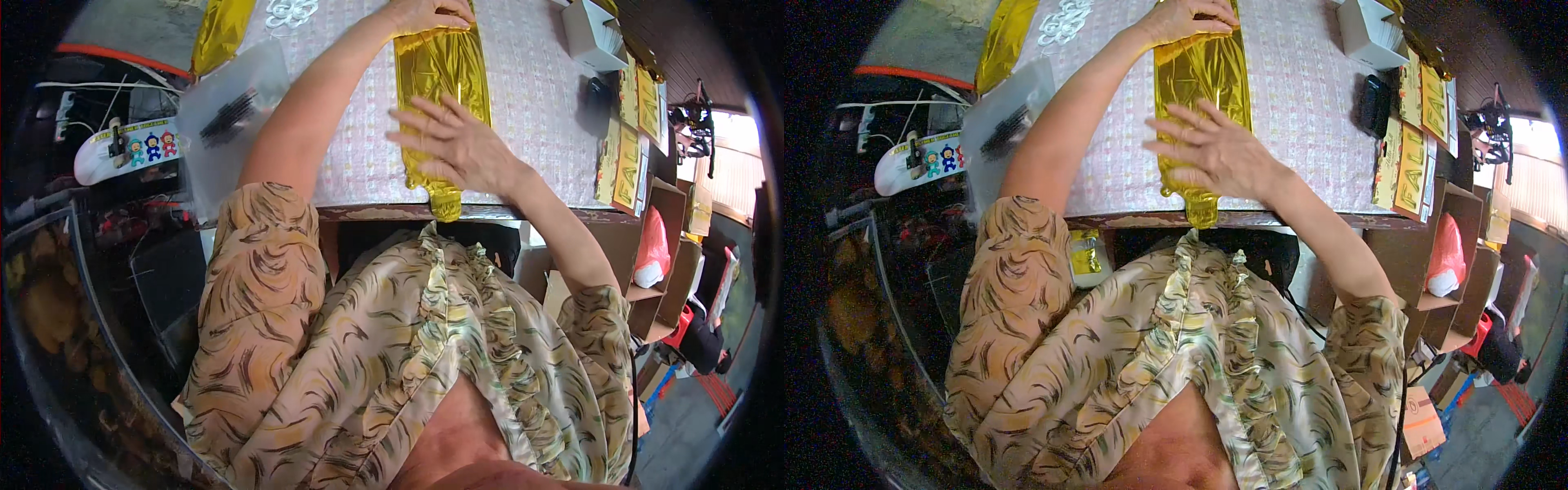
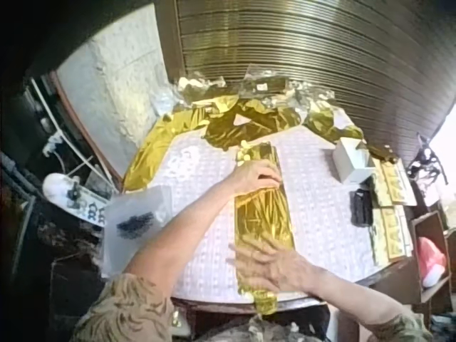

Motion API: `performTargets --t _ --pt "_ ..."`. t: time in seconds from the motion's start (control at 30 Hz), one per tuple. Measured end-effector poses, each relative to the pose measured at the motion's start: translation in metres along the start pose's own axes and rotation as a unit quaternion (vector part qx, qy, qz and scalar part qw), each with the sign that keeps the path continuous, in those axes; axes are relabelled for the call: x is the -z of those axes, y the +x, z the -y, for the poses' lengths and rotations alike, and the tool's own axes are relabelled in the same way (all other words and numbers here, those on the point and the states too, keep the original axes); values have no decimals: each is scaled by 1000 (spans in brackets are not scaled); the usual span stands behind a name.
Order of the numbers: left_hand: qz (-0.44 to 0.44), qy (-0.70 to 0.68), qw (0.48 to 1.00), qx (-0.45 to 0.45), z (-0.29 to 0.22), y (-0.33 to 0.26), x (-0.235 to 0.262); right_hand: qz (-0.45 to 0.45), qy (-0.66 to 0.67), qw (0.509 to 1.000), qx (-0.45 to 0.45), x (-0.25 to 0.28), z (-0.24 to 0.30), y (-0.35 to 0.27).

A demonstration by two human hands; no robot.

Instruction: Folding gold-colored foil sheets into small rectangular packets.

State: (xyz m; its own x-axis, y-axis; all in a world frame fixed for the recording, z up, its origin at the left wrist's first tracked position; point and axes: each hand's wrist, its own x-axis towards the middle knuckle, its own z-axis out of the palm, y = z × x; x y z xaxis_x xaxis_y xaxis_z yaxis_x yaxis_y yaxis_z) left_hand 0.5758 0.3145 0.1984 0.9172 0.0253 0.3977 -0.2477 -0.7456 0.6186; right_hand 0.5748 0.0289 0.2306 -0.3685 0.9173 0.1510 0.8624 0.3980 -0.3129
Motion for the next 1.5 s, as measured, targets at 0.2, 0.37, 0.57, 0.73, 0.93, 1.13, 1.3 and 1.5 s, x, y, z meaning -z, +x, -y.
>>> performTargets --t 0.2,0.37,0.57,0.73,0.93,1.13,1.3,1.5 --pt "-1 -2 1000 -8 -4 0 4 -178 100 975 -93 44 -43 -27" --pt "-2 8 1000 -18 -3 0 0 -137 -118 977 -110 41 -105 -5" --pt "-3 4 1000 -5 -5 1 0 -40 -215 973 -71 32 -102 4" --pt "8 23 1000 -4 0 2 2 -21 -221 973 -68 38 -97 7" --pt "-34 -7 999 4 -30 1 37 -15 -218 972 -85 35 -96 4" --pt "45 144 986 -75 -97 -91 60 -39 -208 974 -79 32 -101 1" --pt "108 202 970 -84 -115 -111 45 -45 -189 978 -75 32 -101 3" --pt "87 183 975 -90 -111 -99 29 -36 -176 980 -82 30 -103 1"
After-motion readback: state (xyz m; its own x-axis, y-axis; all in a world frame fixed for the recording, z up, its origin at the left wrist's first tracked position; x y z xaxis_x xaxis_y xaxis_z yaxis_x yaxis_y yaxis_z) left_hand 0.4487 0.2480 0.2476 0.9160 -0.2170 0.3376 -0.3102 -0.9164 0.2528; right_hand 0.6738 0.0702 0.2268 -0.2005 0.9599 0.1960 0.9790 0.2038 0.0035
